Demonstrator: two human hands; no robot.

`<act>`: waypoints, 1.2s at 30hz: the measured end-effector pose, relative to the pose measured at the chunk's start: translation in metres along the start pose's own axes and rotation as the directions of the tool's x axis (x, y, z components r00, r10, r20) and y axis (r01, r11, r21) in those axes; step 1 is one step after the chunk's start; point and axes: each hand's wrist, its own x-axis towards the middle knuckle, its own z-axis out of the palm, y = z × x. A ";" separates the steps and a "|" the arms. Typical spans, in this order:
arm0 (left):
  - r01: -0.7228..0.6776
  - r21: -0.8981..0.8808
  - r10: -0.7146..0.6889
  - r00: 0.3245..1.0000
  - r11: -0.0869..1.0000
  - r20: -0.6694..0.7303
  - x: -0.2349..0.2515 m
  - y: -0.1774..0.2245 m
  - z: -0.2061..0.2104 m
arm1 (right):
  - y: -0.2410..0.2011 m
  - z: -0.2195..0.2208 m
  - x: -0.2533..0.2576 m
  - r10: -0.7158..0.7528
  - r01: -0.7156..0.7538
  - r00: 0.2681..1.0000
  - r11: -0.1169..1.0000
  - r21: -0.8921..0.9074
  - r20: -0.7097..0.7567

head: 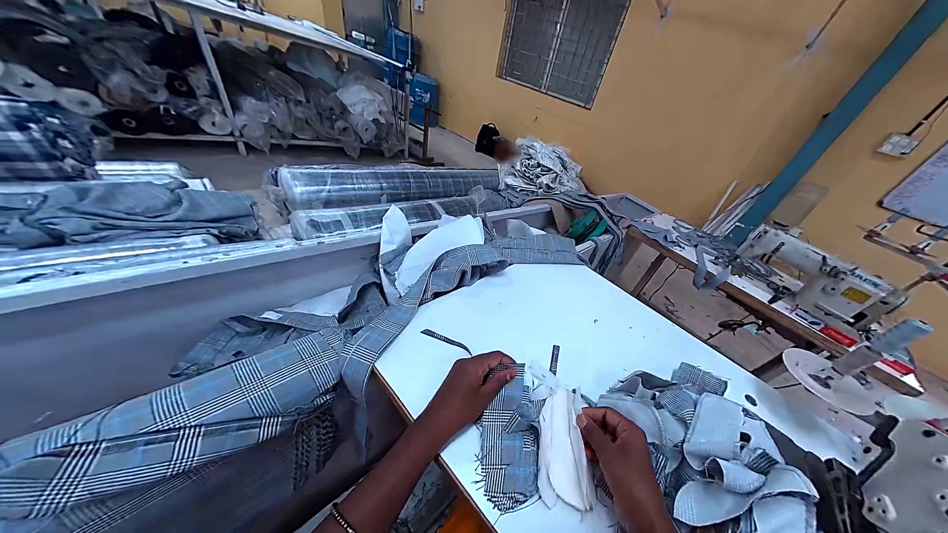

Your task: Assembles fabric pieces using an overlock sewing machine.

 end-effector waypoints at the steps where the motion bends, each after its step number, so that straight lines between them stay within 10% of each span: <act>1: 0.013 -0.025 -0.012 1.000 1.000 0.014 -0.001 0.001 -0.001 | 0.001 0.000 0.001 -0.023 0.023 1.000 1.000 -0.006 -0.011; 6: 0.020 -0.099 -0.019 1.000 0.995 0.007 -0.001 -0.003 0.000 | 0.007 0.007 -0.001 -0.250 0.227 0.966 0.945 -0.236 -0.073; 19: 0.028 -0.094 -0.023 0.998 0.995 0.051 -0.001 -0.002 -0.001 | 0.001 -0.002 -0.004 -0.062 0.078 0.992 0.986 0.145 -0.112; 24: 0.043 -0.105 -0.037 0.998 0.994 0.057 -0.001 0.000 -0.001 | 0.012 0.000 -0.001 -0.206 0.189 0.976 0.960 -0.205 -0.067; 30: 0.053 -0.084 -0.048 0.996 0.995 0.069 0.000 0.000 -0.001 | -0.001 -0.005 -0.004 0.003 0.018 0.998 0.956 0.291 -0.071; 36: 0.060 -0.086 -0.051 0.994 0.994 0.101 -0.001 0.001 -0.002 | 0.000 -0.006 -0.008 -0.270 0.272 0.955 0.962 0.003 -0.121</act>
